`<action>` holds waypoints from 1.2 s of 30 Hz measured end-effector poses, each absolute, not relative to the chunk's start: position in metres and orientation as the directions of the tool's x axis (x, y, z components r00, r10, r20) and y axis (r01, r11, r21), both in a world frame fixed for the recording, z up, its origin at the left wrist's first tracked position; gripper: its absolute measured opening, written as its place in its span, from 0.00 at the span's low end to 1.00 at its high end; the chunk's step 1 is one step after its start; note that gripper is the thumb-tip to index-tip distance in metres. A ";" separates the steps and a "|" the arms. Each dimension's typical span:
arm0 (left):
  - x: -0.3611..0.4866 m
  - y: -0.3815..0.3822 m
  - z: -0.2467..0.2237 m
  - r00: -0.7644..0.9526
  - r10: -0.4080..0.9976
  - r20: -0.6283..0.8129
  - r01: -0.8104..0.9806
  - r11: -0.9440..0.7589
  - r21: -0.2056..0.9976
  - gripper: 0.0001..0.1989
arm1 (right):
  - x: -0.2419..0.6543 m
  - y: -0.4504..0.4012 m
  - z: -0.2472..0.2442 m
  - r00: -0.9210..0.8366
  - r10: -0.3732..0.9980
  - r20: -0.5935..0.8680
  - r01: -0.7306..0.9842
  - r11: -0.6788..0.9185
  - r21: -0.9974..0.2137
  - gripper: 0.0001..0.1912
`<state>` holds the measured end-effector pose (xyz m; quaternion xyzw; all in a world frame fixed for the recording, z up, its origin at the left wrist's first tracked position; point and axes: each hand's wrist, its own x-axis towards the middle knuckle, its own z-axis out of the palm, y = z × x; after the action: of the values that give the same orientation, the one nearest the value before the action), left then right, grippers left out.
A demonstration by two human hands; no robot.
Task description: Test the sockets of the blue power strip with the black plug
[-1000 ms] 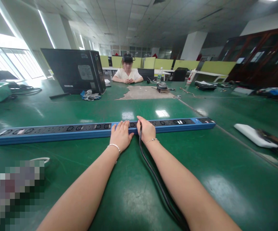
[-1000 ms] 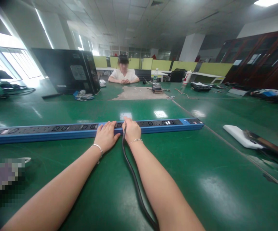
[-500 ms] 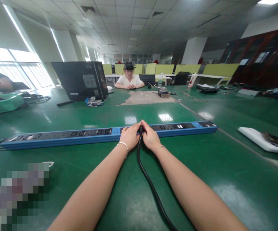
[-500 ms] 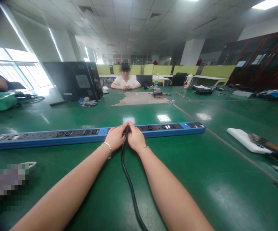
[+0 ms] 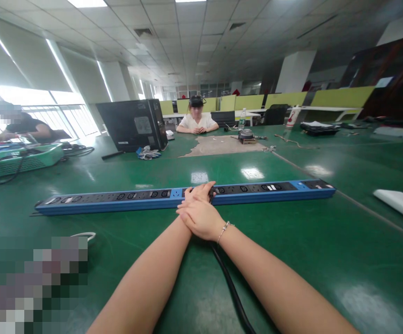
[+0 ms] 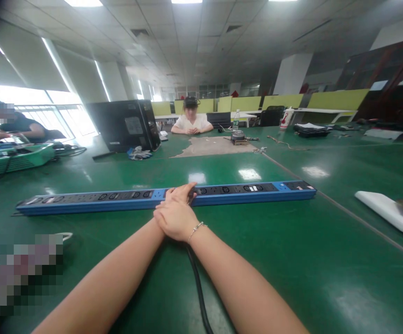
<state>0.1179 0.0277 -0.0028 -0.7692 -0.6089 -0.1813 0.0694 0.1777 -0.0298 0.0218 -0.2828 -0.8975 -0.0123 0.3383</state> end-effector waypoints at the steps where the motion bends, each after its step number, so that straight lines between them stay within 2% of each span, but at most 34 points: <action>1: 0.119 0.027 -0.003 0.181 0.910 0.372 0.958 -0.249 0.142 0.25 | 0.176 -0.031 0.022 -0.631 0.503 0.591 0.526 0.837 -0.150 0.18; 5: 0.119 0.027 -0.004 0.158 0.905 0.394 0.943 -0.257 0.212 0.23 | 0.182 -0.032 0.021 -0.663 0.472 0.582 0.517 0.850 -0.100 0.18; 9: 0.115 0.026 -0.004 0.171 0.891 0.421 0.899 -0.316 0.303 0.20 | 0.192 -0.035 0.019 -0.645 0.443 0.623 0.481 0.868 -0.121 0.19; 15: 0.111 0.020 0.002 0.214 0.898 0.385 0.897 -0.336 0.286 0.20 | 0.202 -0.034 0.012 -0.646 0.439 0.624 0.430 0.885 -0.177 0.17; 18: 0.110 0.021 0.004 0.245 0.901 0.359 0.895 -0.353 0.274 0.20 | 0.202 -0.036 0.012 -0.572 0.524 0.631 0.571 0.807 -0.152 0.15; 21: 0.108 0.022 0.003 0.259 0.893 0.367 0.891 -0.368 0.266 0.20 | 0.200 -0.042 0.018 -0.452 0.664 0.596 0.775 0.623 -0.106 0.13; 23: 0.108 0.021 0.004 0.254 0.893 0.371 0.891 -0.366 0.270 0.20 | 0.197 -0.047 0.024 -0.414 0.723 0.553 0.842 0.535 -0.070 0.12; 30: 0.109 0.021 0.007 0.261 0.903 0.341 0.890 -0.362 0.277 0.20 | 0.191 -0.054 0.038 -0.383 0.858 0.342 0.890 0.442 -0.110 0.12; 36: 0.110 0.022 0.006 0.254 0.901 0.351 0.896 -0.356 0.265 0.20 | 0.198 -0.057 0.031 -0.350 0.896 0.273 0.895 0.406 -0.185 0.11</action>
<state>0.1096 0.0217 0.0063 -0.7919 -0.5673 -0.2257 -0.0059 0.1975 -0.0575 0.0314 -0.5452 -0.8215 0.0019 0.1672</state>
